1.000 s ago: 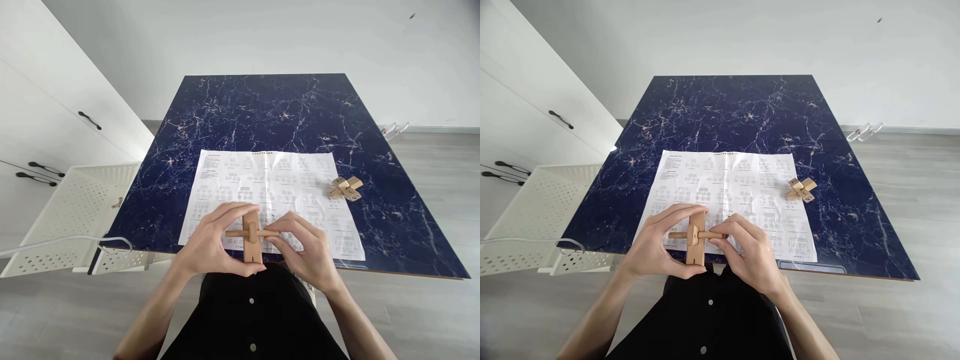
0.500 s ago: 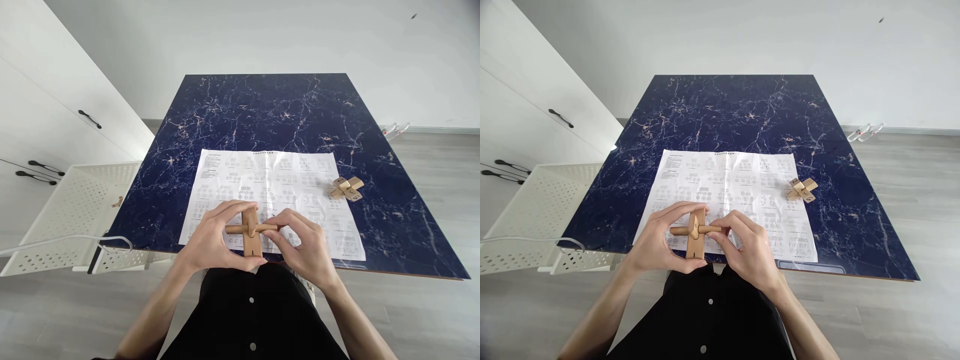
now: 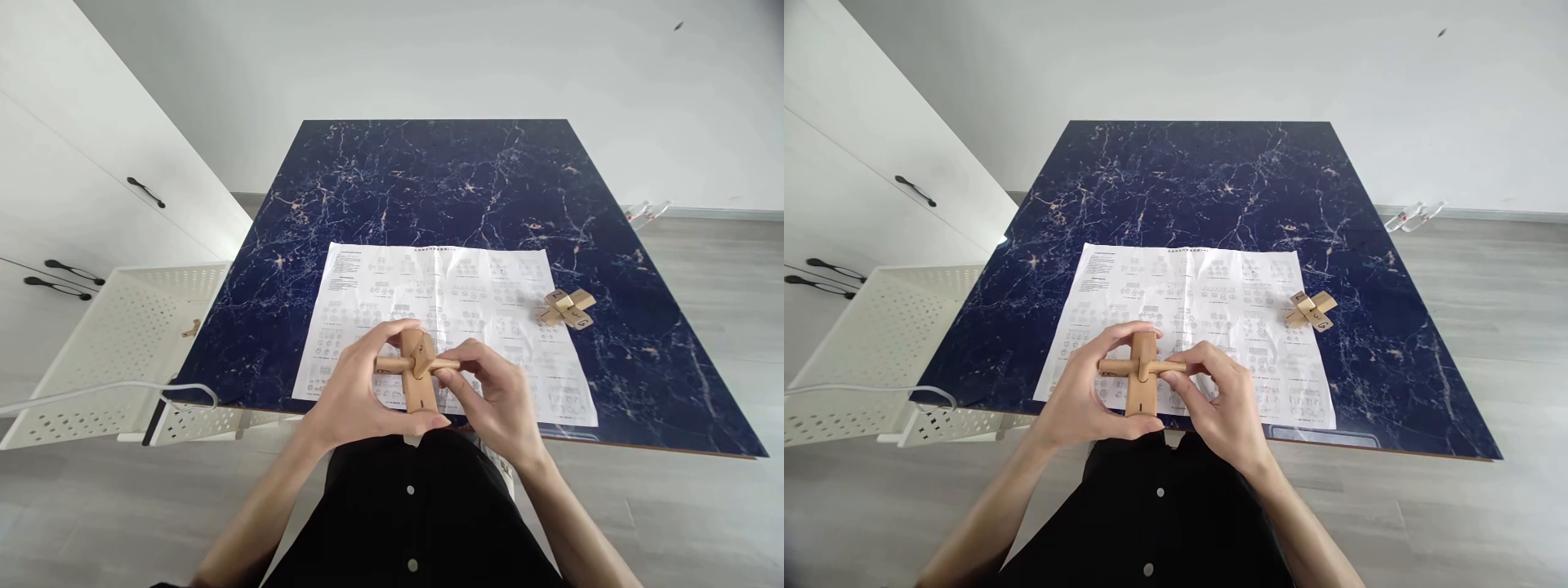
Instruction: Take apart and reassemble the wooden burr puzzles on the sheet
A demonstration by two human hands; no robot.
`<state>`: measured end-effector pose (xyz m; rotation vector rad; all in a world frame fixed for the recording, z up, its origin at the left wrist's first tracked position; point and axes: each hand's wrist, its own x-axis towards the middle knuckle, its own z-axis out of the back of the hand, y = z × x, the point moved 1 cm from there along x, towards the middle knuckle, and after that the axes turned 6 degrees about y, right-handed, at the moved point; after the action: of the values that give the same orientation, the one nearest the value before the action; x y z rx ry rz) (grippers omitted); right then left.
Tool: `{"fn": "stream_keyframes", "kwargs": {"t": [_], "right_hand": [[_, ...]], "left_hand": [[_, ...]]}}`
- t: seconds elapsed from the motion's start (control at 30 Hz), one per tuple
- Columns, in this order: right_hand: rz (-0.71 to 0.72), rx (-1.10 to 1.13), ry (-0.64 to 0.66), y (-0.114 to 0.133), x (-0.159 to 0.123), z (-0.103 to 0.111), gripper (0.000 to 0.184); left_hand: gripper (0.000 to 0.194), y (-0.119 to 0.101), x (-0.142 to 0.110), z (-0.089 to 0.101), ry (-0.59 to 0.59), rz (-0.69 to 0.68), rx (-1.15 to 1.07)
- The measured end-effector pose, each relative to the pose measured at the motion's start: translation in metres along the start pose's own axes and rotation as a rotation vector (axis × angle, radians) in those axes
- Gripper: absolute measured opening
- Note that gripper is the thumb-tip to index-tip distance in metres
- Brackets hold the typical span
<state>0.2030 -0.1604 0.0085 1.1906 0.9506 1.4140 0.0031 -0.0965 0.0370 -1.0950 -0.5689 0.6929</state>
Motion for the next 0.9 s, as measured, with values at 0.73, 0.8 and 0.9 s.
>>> {"fn": "stream_keyframes", "kwargs": {"t": [0.73,0.8,0.9], "right_hand": [[-0.369,0.077,0.137,-0.003,0.006,0.002,0.059],[-0.36,0.069,0.113,-0.002,0.006,0.001,0.059],[-0.345,0.055,0.094,0.0,0.006,0.001,0.06]], "left_hand": [[0.091,0.013,0.007,-0.005,0.191,0.042,0.125],[0.09,0.015,0.008,-0.005,0.185,0.031,0.109],[0.091,0.017,0.008,-0.006,0.155,0.0,0.094]]}}
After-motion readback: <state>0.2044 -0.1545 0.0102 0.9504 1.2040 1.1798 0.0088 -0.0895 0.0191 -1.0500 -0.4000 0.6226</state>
